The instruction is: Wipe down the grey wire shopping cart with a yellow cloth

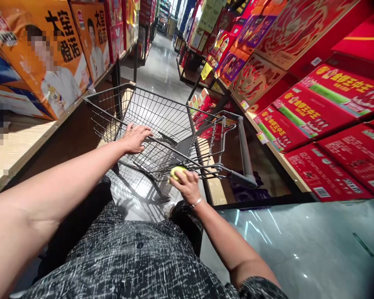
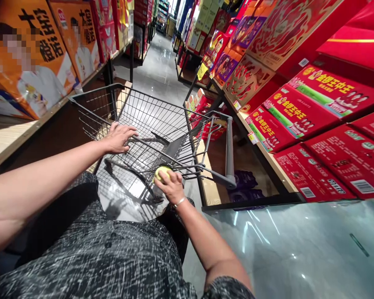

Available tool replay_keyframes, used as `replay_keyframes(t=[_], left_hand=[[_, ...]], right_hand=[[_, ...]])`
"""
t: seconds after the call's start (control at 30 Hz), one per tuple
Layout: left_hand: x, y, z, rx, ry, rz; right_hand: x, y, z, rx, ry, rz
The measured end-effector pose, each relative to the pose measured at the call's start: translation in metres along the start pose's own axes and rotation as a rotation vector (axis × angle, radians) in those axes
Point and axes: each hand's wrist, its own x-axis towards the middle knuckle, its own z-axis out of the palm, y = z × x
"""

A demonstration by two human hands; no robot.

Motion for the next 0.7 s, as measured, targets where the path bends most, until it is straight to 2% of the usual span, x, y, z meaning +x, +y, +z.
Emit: replay_keyframes(t=[0.07,0.13,0.2,0.23,0.3,0.37,0.43,0.47,0.53,0.6,0.7], left_hand=[[-0.001,0.000,-0.004,0.012,-0.020,-0.023],[-0.002,0.005,-0.006,0.012,-0.010,-0.047],[-0.003,0.015,-0.005,0.005,0.013,-0.025],[-0.004,0.021,-0.003,0.003,0.023,0.010],[-0.004,0.033,0.000,-0.002,0.041,0.080],[-0.004,0.041,0.004,-0.019,0.058,0.106],[-0.003,0.045,0.006,-0.043,0.064,0.095],[-0.002,0.046,0.007,-0.052,0.060,0.089],[-0.001,0.046,0.007,-0.058,0.046,0.081],[-0.001,0.046,0.006,-0.056,0.040,0.067],[-0.001,0.044,0.007,-0.046,0.043,0.049]], right_hand=[[-0.014,0.011,-0.044,-0.100,0.200,0.096],[-0.024,0.019,-0.076,-0.176,0.381,0.210],[-0.028,0.021,-0.085,-0.220,0.492,0.274],[-0.029,0.019,-0.079,-0.224,0.499,0.278],[-0.026,0.011,-0.049,-0.184,0.398,0.236],[-0.020,-0.005,-0.003,-0.097,0.165,0.175],[-0.011,-0.024,0.045,0.009,-0.161,0.143],[-0.005,-0.034,0.065,0.045,-0.271,0.133],[0.007,-0.052,0.096,0.090,-0.384,0.102],[0.018,-0.066,0.110,0.115,-0.406,0.065],[0.034,-0.076,0.102,0.138,-0.408,0.024]])
